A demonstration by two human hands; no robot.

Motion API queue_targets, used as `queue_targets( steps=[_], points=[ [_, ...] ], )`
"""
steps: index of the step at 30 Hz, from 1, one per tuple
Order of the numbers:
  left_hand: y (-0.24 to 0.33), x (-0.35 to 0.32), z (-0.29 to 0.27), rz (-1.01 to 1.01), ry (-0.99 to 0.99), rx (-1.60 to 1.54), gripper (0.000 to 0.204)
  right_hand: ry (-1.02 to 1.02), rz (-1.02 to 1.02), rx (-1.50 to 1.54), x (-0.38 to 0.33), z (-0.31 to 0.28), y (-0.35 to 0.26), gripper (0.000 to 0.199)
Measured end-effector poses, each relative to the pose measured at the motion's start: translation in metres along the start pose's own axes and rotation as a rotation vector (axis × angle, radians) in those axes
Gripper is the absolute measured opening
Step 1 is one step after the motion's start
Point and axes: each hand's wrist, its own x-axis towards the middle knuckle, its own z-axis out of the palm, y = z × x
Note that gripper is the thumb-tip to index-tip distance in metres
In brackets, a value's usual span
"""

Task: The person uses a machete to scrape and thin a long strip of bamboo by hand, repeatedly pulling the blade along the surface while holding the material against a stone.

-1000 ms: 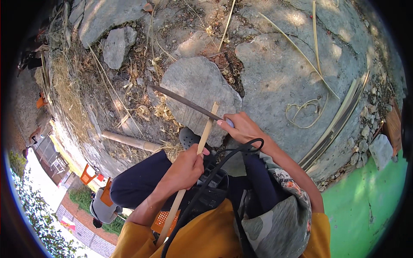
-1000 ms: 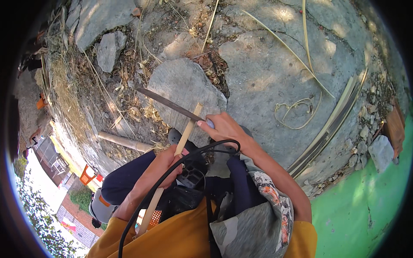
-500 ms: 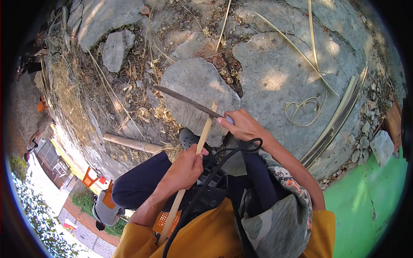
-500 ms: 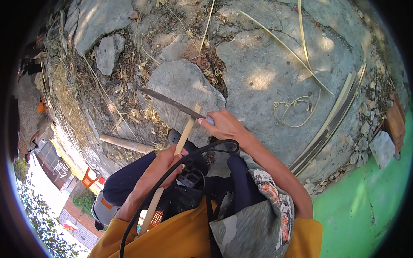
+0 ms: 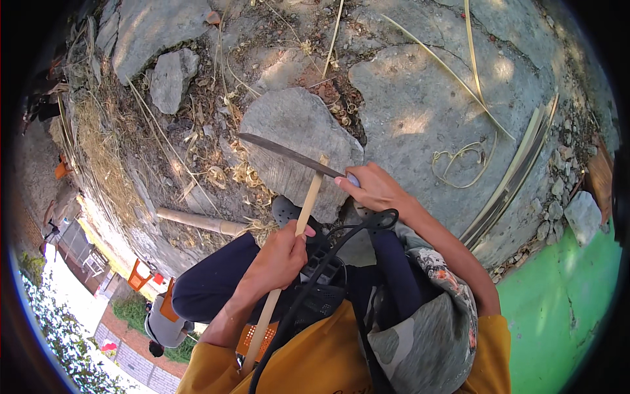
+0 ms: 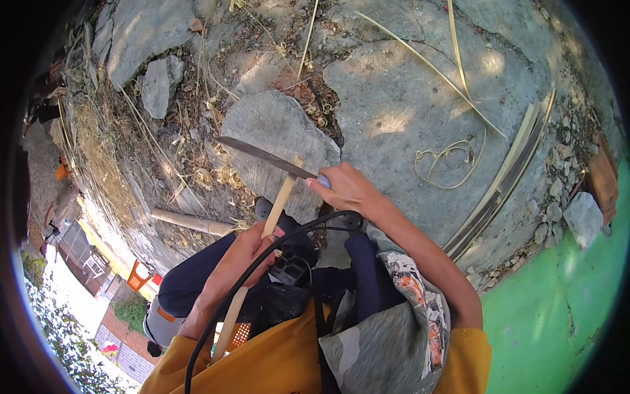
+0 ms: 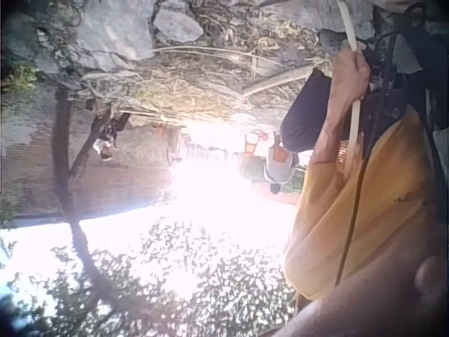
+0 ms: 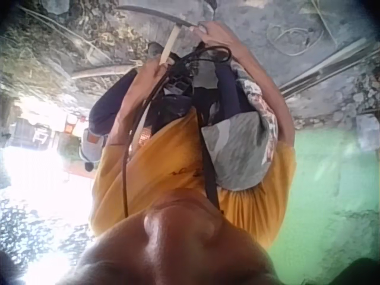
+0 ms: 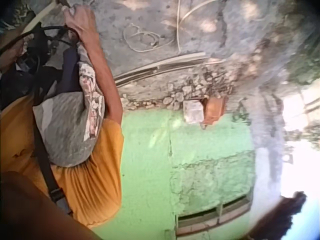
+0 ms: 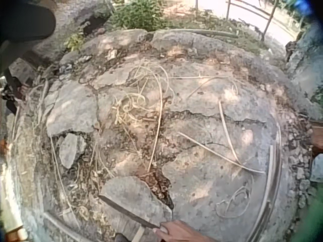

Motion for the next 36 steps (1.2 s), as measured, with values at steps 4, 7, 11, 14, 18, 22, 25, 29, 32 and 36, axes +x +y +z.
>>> queue_targets(
  steps=[4,7,11,14,18,22,25,29,32,36],
  points=[
    [0.004,-0.004,0.002,-0.037,0.003,0.010,0.022,0.029,-0.076,0.044,-0.002,-0.003,0.011,0.058],
    [0.006,0.000,-0.002,-0.038,-0.007,-0.007,0.022,0.049,-0.075,0.021,-0.004,-0.002,0.008,0.059],
    [0.008,-0.002,0.000,-0.051,0.004,0.014,0.023,0.013,-0.128,-0.013,-0.012,-0.002,0.019,0.060],
    [0.005,0.002,0.000,-0.009,-0.006,-0.001,0.024,0.040,-0.078,-0.053,-0.009,-0.009,0.026,0.058],
    [0.004,-0.001,0.001,-0.062,0.002,0.018,0.024,-0.024,-0.110,-0.010,-0.018,-0.001,0.019,0.058],
    [0.009,0.001,-0.001,-0.080,-0.016,-0.003,0.024,0.062,-0.077,-0.051,-0.012,-0.008,0.031,0.059],
    [-0.002,0.000,0.004,0.008,0.027,0.048,0.024,-0.044,-0.090,-0.011,-0.016,-0.006,0.026,0.059],
    [0.008,0.004,0.004,-0.078,0.001,0.053,0.023,0.025,-0.063,0.005,-0.014,-0.013,0.041,0.060],
    [-0.004,0.003,0.007,0.025,0.064,0.129,0.023,-0.007,-0.067,-0.023,-0.017,-0.011,0.030,0.061],
    [0.001,0.003,0.010,0.037,0.100,0.148,0.021,0.006,-0.080,-0.017,-0.018,-0.011,0.040,0.061]
  ],
)
